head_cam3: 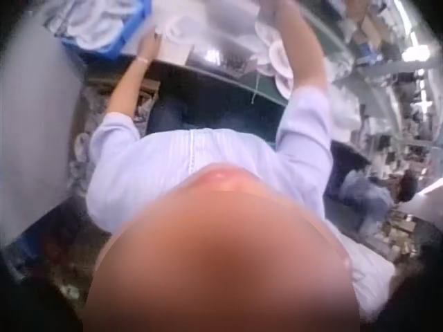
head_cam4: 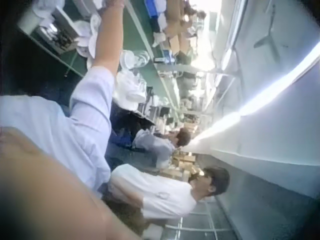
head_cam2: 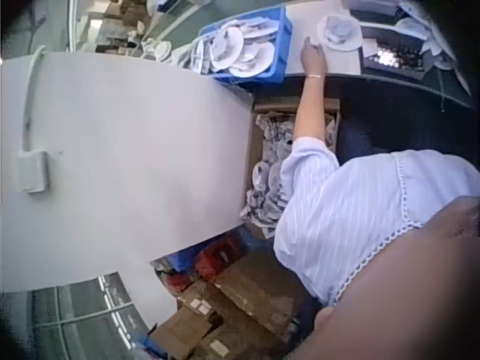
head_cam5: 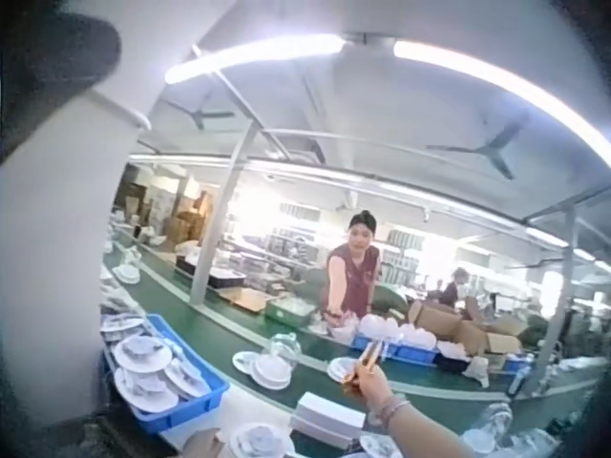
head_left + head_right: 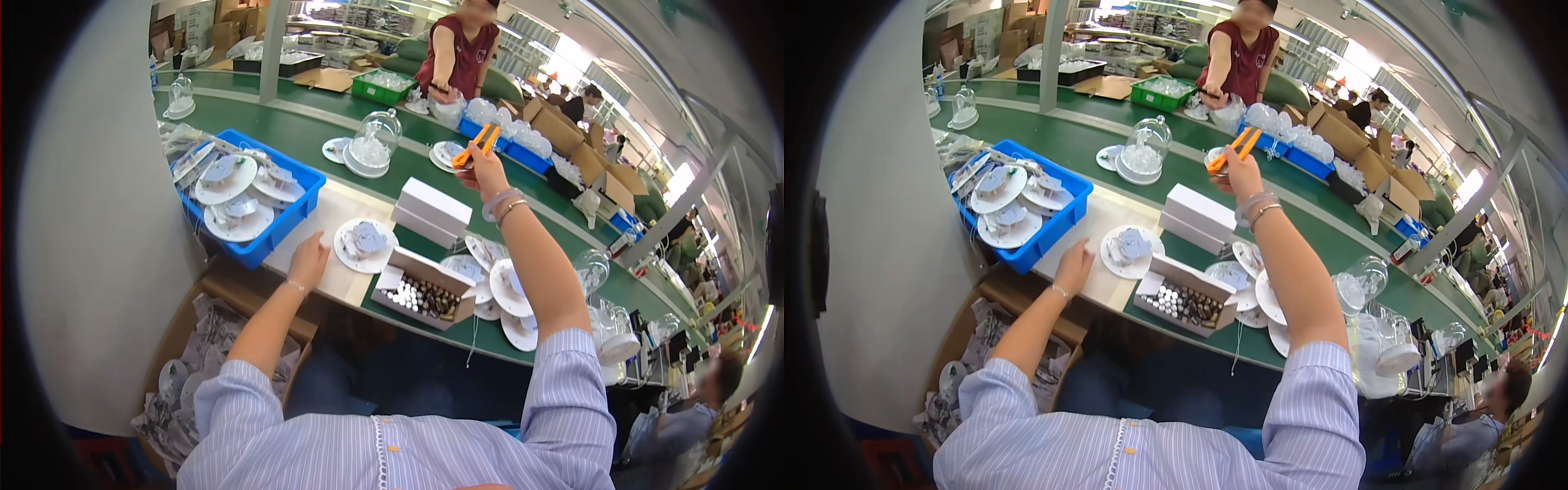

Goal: Insert two AA batteries into the battery compartment of a round lighting fixture base on an assembly line.

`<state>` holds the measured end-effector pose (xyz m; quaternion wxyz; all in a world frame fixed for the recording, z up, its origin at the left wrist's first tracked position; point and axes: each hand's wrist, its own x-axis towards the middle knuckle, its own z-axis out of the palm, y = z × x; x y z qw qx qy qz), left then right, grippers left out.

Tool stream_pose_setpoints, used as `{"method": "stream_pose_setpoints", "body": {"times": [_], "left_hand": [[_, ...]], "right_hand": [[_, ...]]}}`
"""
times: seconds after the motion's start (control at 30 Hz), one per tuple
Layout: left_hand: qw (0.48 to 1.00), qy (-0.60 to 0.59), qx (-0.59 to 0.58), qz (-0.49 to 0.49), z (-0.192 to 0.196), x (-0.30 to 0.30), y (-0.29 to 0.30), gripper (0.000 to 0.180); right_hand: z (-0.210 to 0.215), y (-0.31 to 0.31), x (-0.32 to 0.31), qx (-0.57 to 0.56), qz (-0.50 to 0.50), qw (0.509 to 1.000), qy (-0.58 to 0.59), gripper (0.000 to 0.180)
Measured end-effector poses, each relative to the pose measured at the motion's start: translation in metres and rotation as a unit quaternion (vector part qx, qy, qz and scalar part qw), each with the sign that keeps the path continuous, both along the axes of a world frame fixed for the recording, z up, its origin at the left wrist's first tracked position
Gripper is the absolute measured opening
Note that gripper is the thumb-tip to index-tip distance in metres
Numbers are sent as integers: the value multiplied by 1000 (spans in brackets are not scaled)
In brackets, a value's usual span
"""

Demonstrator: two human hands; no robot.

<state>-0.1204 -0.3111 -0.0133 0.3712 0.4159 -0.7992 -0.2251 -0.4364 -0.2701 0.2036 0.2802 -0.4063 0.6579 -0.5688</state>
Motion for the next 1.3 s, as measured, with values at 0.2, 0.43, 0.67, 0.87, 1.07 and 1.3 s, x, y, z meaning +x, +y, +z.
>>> {"method": "stream_pose_setpoints", "body": {"times": [0.2, 0.43, 0.67, 0.87, 1.07, 1.3], "left_hand": [[995, -16, -97, 23, -18, 0, 4, 25], [997, -7, -80, 18, -8, 0, 5, 23], [995, 6, -91, 25, -10, 0, 3, 22], [994, 15, -104, 24, -14, 0, 2, 20], [996, 3, -83, 16, -15, 0, 0, 22], [950, -196, 167, 174, 14, -50, -13, 54]], "right_hand": [[-11, -96, -69, -81, -21, 981, -178, 27], [-21, -160, -87, -233, -62, 923, -298, 19], [-28, -182, -91, -188, -82, 941, -269, 20], [-16, -156, -84, -165, -60, 967, -187, 18], [-11, -51, 13, -16, 54, 998, -2, 48], [-18, 198, 117, -102, 269, 958, 3, 58]]}}
